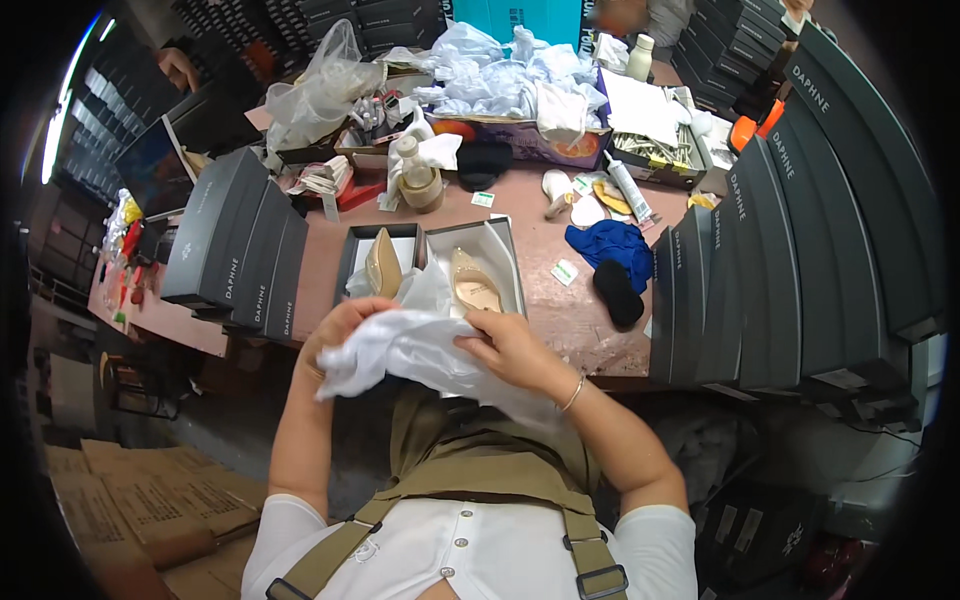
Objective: Clean shoes using a brush and sponge and pack them with tissue paper into a box.
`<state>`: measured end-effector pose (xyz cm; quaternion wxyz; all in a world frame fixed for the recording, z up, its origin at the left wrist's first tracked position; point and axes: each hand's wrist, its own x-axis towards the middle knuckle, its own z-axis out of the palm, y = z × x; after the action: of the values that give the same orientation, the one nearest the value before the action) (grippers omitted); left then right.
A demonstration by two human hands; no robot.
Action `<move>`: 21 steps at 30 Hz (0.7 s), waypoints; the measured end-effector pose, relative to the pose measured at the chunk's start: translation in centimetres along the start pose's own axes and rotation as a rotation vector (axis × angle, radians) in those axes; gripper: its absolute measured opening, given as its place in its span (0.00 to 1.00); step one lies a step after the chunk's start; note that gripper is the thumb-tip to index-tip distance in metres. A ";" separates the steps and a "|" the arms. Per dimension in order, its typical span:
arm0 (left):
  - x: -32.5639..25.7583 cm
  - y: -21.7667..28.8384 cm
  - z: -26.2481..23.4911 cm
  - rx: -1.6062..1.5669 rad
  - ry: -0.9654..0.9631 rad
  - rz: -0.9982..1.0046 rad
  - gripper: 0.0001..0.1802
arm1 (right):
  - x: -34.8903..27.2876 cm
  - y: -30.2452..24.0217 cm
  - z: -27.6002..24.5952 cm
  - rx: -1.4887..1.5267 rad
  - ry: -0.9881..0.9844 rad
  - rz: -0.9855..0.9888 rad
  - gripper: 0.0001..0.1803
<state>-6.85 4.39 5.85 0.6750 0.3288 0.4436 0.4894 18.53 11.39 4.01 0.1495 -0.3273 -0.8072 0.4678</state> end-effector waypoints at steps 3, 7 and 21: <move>0.3 -2.7 0.0 -0.345 0.161 0.319 0.58 | -0.7 2.0 2.3 0.205 0.301 0.049 0.10; -0.3 -9.3 5.2 0.168 0.328 0.469 0.65 | -1.3 0.9 4.1 0.041 0.326 0.031 0.11; 0.9 -11.1 -1.1 -0.213 0.505 0.373 0.18 | -2.8 7.0 -1.6 0.348 0.773 0.066 0.20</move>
<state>-3.63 1.83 -4.59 0.4730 0.2001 0.4754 0.7143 24.20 13.03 -0.94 0.4791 -0.4741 -0.5900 0.4444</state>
